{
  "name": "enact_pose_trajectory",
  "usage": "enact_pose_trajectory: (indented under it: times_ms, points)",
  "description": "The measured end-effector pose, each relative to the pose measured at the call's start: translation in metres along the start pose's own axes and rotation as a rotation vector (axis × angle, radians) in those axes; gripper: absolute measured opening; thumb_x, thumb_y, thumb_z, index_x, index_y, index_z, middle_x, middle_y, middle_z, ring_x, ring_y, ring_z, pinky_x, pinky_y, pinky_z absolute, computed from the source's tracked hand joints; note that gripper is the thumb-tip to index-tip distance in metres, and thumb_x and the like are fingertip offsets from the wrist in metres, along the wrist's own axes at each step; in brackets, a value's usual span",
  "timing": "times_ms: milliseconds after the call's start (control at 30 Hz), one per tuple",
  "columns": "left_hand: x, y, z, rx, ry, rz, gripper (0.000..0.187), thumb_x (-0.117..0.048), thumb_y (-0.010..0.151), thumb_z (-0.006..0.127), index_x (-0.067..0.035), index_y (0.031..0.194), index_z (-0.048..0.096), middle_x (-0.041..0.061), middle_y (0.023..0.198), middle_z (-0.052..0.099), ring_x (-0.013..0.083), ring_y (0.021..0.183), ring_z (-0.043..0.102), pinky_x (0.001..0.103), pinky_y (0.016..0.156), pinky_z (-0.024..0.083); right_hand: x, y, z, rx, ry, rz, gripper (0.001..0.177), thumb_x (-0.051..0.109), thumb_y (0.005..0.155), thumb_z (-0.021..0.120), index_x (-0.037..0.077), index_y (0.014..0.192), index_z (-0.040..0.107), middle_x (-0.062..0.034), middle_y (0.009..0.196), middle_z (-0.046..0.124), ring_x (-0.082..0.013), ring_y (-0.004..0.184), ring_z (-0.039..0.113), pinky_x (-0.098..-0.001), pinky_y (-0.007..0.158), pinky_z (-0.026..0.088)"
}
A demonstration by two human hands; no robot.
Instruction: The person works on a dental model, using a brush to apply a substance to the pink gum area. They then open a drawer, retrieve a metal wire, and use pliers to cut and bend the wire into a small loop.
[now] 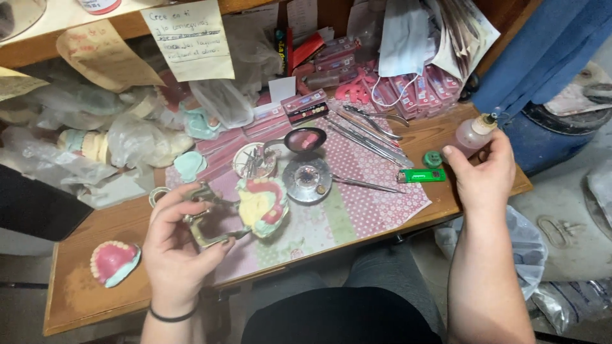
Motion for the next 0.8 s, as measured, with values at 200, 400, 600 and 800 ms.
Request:
enact_pose_trajectory:
  times_ms: [200, 400, 600, 800]
  points:
    - [0.013, 0.008, 0.019, -0.094, -0.026, 0.219, 0.052, -0.019, 0.076, 0.089, -0.010, 0.121, 0.063, 0.014, 0.138, 0.059, 0.0293, 0.136, 0.060, 0.047, 0.124, 0.053, 0.034, -0.031, -0.002, -0.119, 0.016, -0.197, 0.062, 0.013, 0.090, 0.095, -0.003, 0.134, 0.054, -0.0217, 0.123, 0.068, -0.0308, 0.108, 0.066, -0.0415, 0.093, 0.051]
    - [0.026, -0.002, 0.018, -0.118, -0.075, 0.189, 0.054, -0.014, 0.076, 0.090, -0.013, 0.123, 0.063, 0.016, 0.142, 0.054, 0.0298, 0.137, 0.057, 0.047, 0.121, 0.055, 0.106, -0.101, 0.022, 0.167, 0.339, -0.194, 0.076, 0.016, 0.072, 0.093, -0.001, 0.136, 0.056, -0.0197, 0.131, 0.063, -0.0292, 0.122, 0.063, -0.0376, 0.109, 0.050]
    - [0.025, -0.005, 0.016, -0.145, -0.068, 0.180, 0.054, -0.017, 0.075, 0.091, -0.018, 0.121, 0.064, 0.012, 0.142, 0.055, 0.0276, 0.135, 0.058, 0.046, 0.119, 0.055, 0.152, -0.135, 0.045, 0.465, 0.272, -0.315, 0.071, 0.038, 0.067, 0.093, 0.009, 0.127, 0.069, -0.0083, 0.122, 0.076, -0.0204, 0.109, 0.073, -0.0312, 0.098, 0.052]
    - [0.024, -0.007, 0.014, -0.126, -0.166, 0.146, 0.054, -0.018, 0.077, 0.091, -0.018, 0.123, 0.063, 0.012, 0.142, 0.052, 0.0240, 0.131, 0.060, 0.044, 0.113, 0.062, 0.163, -0.138, 0.050, 0.486, 0.214, -0.345, 0.067, 0.040, 0.071, 0.090, 0.009, 0.126, 0.069, -0.0068, 0.120, 0.076, -0.0216, 0.108, 0.073, -0.0331, 0.096, 0.052]
Point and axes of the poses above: each hand's wrist, its own y-axis towards the middle knuckle, its own z-axis out of the palm, x = y × z, the point moved 1 cm from there along y, towards the middle knuckle
